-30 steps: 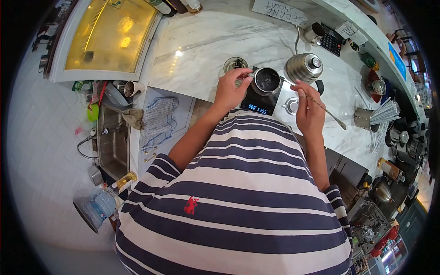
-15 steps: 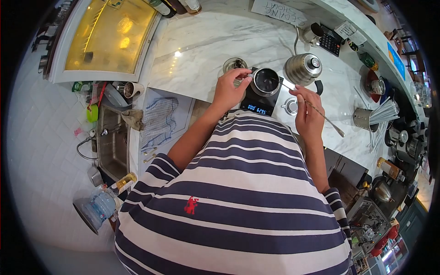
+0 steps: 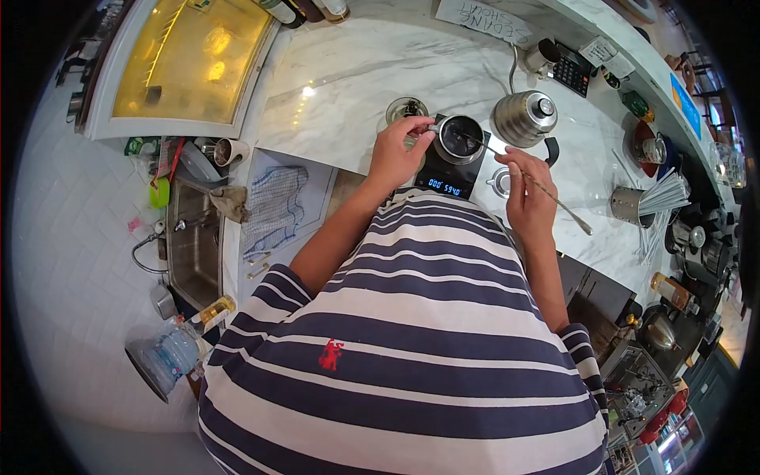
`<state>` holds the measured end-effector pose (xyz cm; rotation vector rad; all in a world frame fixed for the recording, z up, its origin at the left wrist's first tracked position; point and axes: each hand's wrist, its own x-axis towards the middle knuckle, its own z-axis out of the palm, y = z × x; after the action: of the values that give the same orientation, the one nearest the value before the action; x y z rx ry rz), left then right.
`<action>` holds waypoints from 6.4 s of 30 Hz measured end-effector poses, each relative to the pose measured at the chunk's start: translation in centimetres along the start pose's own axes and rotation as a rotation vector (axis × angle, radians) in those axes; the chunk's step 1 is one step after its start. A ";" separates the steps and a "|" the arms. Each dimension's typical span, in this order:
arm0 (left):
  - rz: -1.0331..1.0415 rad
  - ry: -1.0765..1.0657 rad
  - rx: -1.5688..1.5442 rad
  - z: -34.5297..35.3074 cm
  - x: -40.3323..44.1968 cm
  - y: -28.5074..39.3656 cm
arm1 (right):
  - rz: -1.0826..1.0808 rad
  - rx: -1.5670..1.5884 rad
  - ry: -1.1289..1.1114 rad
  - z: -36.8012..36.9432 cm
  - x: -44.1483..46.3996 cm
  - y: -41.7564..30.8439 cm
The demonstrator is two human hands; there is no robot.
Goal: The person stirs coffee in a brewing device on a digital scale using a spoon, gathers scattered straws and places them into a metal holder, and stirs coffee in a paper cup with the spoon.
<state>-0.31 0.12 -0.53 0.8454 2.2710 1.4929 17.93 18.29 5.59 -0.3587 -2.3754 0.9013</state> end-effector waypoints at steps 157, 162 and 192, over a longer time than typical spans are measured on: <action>0.000 0.033 -0.042 0.6 -0.6 -0.3 | 0.037 -0.016 0.048 1.0 1.1 -1.1; -0.006 0.038 -0.043 0.6 -0.6 -0.6 | 0.052 -0.042 0.064 0.3 0.6 -0.9; 0.002 0.034 -0.039 0.5 -0.7 -0.3 | 0.022 -0.004 0.034 0.3 0.7 -0.9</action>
<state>0.41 0.02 -1.06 0.8171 2.2573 1.5586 17.16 17.69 6.29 -0.3988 -2.3470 0.8942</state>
